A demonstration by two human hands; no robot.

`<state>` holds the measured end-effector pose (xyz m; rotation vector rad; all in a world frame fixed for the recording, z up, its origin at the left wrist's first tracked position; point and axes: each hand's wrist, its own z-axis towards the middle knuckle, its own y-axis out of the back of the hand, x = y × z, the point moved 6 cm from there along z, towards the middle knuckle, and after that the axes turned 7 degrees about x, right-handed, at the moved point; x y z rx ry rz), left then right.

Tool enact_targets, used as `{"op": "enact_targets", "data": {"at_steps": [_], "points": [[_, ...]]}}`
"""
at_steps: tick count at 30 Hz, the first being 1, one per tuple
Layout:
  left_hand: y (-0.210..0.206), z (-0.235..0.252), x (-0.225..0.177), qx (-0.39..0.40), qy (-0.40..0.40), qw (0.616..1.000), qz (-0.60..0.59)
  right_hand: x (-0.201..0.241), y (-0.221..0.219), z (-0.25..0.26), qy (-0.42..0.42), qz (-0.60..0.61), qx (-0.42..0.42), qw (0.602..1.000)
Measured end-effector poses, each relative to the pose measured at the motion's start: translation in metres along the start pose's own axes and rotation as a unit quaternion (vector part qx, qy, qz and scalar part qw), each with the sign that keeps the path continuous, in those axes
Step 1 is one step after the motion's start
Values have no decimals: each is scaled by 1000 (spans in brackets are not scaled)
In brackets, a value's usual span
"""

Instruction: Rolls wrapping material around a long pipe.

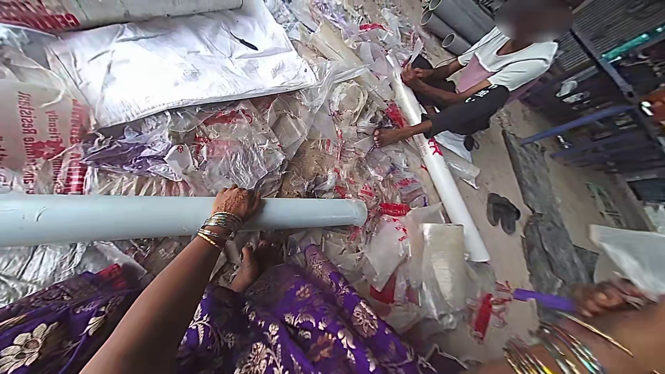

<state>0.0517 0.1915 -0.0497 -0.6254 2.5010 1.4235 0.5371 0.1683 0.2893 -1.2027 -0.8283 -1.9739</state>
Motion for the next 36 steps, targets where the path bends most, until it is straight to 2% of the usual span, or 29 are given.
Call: {"op": "enact_targets", "data": {"at_steps": [1, 2, 4, 5, 7, 9, 11, 13, 14, 16, 18, 23, 26, 28, 30, 32, 34, 36], "points": [[-4, -5, -1, -23, -16, 1000, -3, -15, -49, -16, -17, -60, -23, 998], [-9, -13, -2, -58, -37, 998, -6, -39, -88, -26, -56, -121, -5, 991], [-23, -29, -3, -166, -86, 982, -1, -111, -132, -31, -150, -226, 107, 957], [-30, -37, -3, -214, -101, 972, 4, -144, -142, -32, -197, -273, 170, 926], [-46, -51, -3, -276, -116, 954, 19, -189, -144, -37, -276, -346, 223, 869], [-50, -54, -4, -294, -113, 949, 25, -210, -127, -40, -326, -396, 211, 832], [-47, -52, -4, -288, -113, 951, 20, -215, -103, -37, -320, -495, 210, 780], [-48, -50, -3, -299, -117, 947, 18, -202, -84, -27, -296, -581, 202, 731], [-49, -49, -2, -309, -120, 943, 20, -195, -74, -23, -283, -600, 186, 725], [-50, -52, -3, -318, -121, 940, 19, -185, -51, -18, -255, -586, 124, 759], [-49, -54, -4, -316, -122, 941, 17, -177, -31, -13, -241, -539, 46, 806], [-49, -53, -4, -316, -120, 941, 23, -174, 8, -10, -166, -404, -117, 892], [-51, -55, -4, -332, -117, 936, 33, -171, 21, -7, -134, -335, -192, 913], [-53, -59, -6, -342, -119, 931, 41, -159, 13, -5, -102, -338, -204, 913], [-56, -63, -7, -352, -124, 927, 45, -150, -18, -7, -45, -355, -127, 925], [-59, -64, -7, -351, -126, 927, 44, -164, -66, -11, 11, -383, 62, 922], [-62, -65, -6, -355, -127, 925, 43, -194, -122, -26, 43, -408, 285, 866], [-61, -64, -6, -359, -127, 924, 43, -222, -169, -48, 21, -455, 440, 774]]}}
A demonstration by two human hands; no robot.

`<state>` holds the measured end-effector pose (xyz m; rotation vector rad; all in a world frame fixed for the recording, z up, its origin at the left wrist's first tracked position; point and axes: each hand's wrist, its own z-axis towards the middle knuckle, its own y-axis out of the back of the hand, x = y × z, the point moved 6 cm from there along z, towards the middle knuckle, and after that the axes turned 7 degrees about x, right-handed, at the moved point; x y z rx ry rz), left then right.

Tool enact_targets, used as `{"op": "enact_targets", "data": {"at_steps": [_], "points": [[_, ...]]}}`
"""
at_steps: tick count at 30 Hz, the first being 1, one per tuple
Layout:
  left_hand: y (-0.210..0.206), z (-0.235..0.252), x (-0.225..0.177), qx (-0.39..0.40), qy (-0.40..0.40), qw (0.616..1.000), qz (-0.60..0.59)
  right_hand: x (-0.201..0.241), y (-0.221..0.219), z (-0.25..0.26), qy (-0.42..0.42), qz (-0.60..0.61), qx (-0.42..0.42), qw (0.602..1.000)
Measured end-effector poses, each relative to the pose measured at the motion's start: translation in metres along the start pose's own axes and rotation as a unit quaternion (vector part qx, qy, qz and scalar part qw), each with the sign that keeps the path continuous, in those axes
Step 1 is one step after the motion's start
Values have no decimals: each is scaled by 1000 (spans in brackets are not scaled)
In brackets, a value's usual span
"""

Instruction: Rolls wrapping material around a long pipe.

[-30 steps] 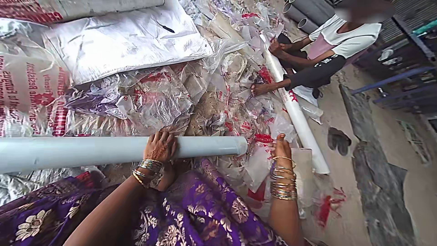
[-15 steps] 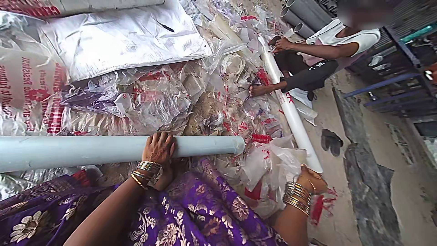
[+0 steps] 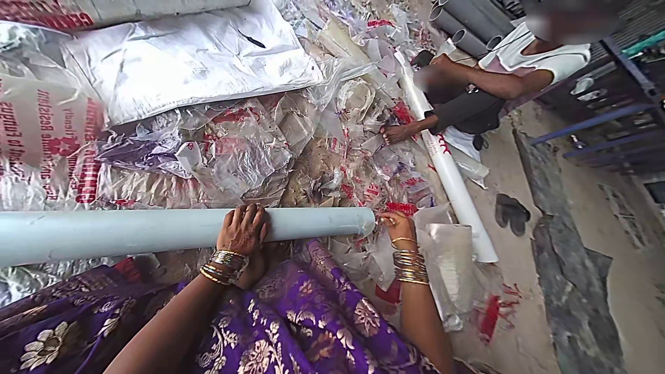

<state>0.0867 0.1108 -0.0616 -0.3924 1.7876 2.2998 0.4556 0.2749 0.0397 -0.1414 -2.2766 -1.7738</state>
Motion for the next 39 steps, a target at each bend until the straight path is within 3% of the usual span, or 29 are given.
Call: {"op": "enact_targets", "data": {"at_steps": [3, 14, 18, 21, 24, 27, 33, 39], "points": [[-1, 0, 0, -3, 0, 1000, 1, 19, -37, 18, -6, -48, 106, 993], [0, 0, -1, 0, -2, 1000, 9, 37, -67, 26, -38, -167, 185, 968], [0, 2, 0, 5, -1, 1000, 7, 27, -63, 2, -3, -91, 189, 978], [1, 4, 0, 4, 1, 1000, 11, 0, -55, -22, -36, -49, 183, 981], [2, 3, -1, 0, -1, 1000, 8, -16, -40, -31, -57, -9, 74, 996], [2, 4, -1, 3, 1, 1000, 5, -1, -33, -20, -70, 14, 5, 997], [3, 5, -1, 9, 2, 1000, 4, 27, -44, 13, -73, 14, 60, 995], [2, 4, -1, 10, 0, 1000, 9, 38, -56, 16, -117, -133, 125, 976]]}}
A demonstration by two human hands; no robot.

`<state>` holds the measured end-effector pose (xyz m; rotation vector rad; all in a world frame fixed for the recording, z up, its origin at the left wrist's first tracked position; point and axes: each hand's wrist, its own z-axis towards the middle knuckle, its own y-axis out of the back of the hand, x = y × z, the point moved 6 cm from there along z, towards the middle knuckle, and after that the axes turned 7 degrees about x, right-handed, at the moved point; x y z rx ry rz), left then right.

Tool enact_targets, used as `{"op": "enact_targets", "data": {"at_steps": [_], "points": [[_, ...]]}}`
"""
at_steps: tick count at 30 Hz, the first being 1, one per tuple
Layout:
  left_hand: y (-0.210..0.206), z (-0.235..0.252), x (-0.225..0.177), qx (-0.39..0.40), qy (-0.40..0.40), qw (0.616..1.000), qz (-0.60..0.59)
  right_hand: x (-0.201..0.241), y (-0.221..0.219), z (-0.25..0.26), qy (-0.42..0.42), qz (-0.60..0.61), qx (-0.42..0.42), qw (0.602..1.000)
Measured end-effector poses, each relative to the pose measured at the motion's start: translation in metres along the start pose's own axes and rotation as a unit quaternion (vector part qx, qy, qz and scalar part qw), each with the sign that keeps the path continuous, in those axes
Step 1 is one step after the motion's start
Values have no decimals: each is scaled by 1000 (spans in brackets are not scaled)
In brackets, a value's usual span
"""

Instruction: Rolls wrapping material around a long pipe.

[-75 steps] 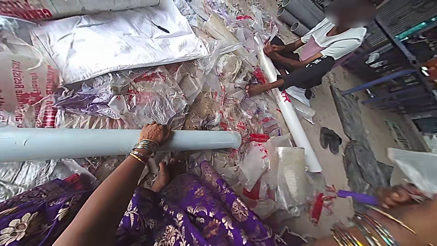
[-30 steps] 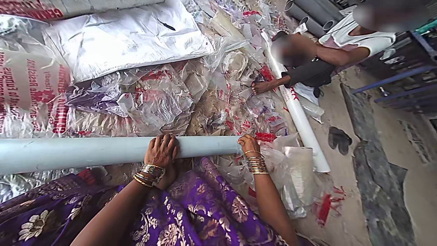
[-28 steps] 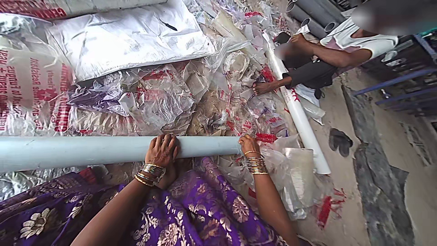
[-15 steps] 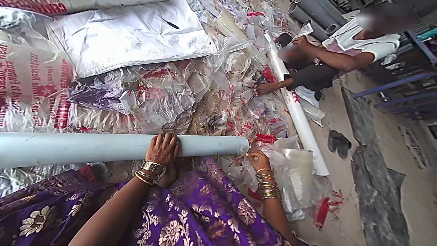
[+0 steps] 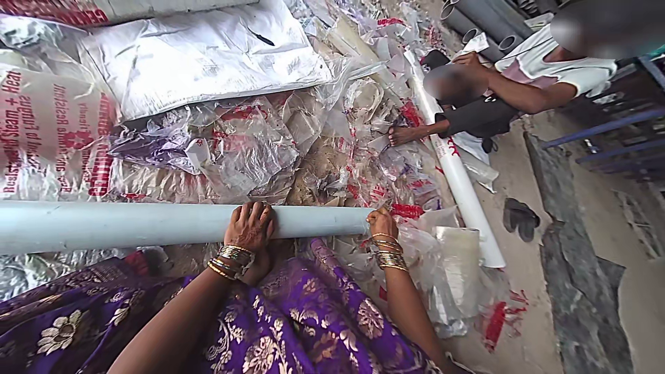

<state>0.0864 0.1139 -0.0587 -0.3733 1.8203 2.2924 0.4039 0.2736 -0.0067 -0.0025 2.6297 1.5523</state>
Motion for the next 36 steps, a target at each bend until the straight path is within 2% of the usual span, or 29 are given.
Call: {"op": "enact_targets", "data": {"at_steps": [4, 8, 12, 16, 18, 22, 27, 29, 34, 36], "points": [[-1, -1, 0, -24, -9, 1000, 1, 2, -10, 4, 23, -49, 20, 998], [0, -2, 0, -29, -9, 1000, 1, -13, -18, -2, 100, 14, 9, 995], [0, -2, 1, -31, -8, 999, 0, -45, -26, -22, 105, 88, 0, 991], [2, 1, 0, -15, -5, 1000, -9, -57, -8, -33, 117, 198, -146, 962], [2, 3, 0, -6, -2, 1000, -14, -43, 2, -30, 111, 202, -176, 957], [2, 2, 1, -15, -3, 1000, -7, -9, 2, -11, 60, 111, -63, 990], [3, 4, 1, 7, 3, 1000, -8, 9, -7, -2, 20, -15, -6, 1000], [2, 4, 0, 6, 3, 1000, -8, 9, -10, 0, 34, -32, 21, 999], [1, 4, 2, -2, 5, 1000, -4, -5, -24, -14, 153, 30, 43, 987], [3, 9, 3, 21, 10, 1000, -9, -24, -31, -27, 134, 47, 36, 989]]}}
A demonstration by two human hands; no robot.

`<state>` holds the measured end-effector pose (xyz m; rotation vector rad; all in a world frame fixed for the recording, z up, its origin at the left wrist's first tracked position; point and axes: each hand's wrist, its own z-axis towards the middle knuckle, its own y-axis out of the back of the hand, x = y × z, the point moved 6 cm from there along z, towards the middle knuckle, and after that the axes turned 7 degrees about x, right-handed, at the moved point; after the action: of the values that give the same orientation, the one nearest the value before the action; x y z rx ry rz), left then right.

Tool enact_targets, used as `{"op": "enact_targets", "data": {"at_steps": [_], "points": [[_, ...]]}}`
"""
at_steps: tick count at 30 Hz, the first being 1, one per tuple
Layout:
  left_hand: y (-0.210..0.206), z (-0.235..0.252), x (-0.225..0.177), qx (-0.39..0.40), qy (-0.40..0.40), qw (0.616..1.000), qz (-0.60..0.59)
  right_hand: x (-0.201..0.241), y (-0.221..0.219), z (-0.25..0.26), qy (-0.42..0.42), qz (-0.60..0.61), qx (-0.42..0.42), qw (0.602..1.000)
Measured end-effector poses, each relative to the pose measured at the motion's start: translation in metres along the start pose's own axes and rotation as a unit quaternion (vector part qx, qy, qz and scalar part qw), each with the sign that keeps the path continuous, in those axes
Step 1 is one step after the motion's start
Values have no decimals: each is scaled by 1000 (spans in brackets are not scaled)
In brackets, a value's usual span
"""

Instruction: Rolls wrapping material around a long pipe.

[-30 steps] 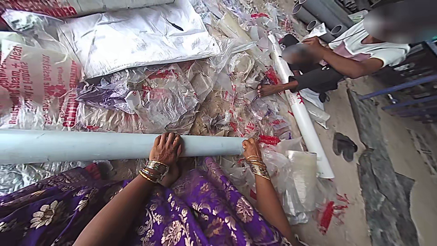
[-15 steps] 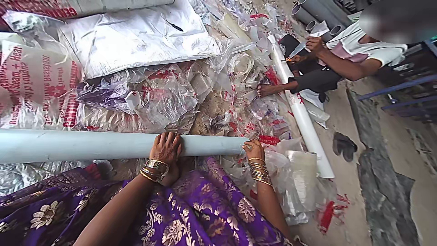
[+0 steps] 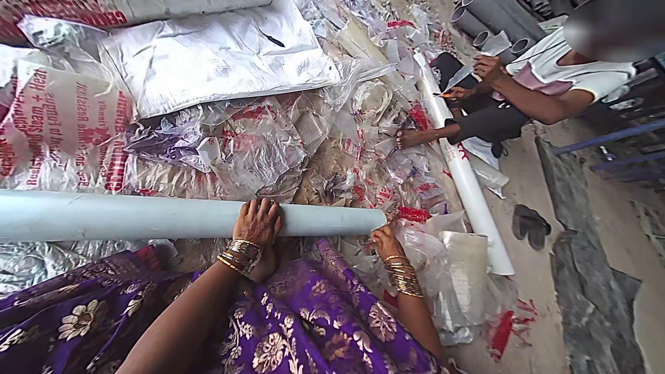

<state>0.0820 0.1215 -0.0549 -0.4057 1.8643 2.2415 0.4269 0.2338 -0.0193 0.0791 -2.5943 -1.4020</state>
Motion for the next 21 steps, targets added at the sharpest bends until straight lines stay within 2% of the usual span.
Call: {"op": "enact_targets", "data": {"at_steps": [6, 8, 11, 16, 19, 21], "points": [[-2, 17, 8, 70, 19, 997, -21, -64, 9, -42, -202, 34, -27, 978], [-2, 27, 12, 118, 33, 992, -31, -65, 21, -44, -205, 95, -67, 972], [-1, 41, 16, 173, 50, 983, -33, -49, 27, -16, -198, 148, -124, 961], [-6, 43, 17, 178, 51, 983, -20, -3, 39, 32, -291, 80, -37, 953], [-4, 42, 16, 183, 51, 982, -13, -3, 34, 45, -268, 63, 4, 962], [-2, 44, 15, 210, 55, 976, -18, -11, 29, 45, -233, 87, -5, 969]]}}
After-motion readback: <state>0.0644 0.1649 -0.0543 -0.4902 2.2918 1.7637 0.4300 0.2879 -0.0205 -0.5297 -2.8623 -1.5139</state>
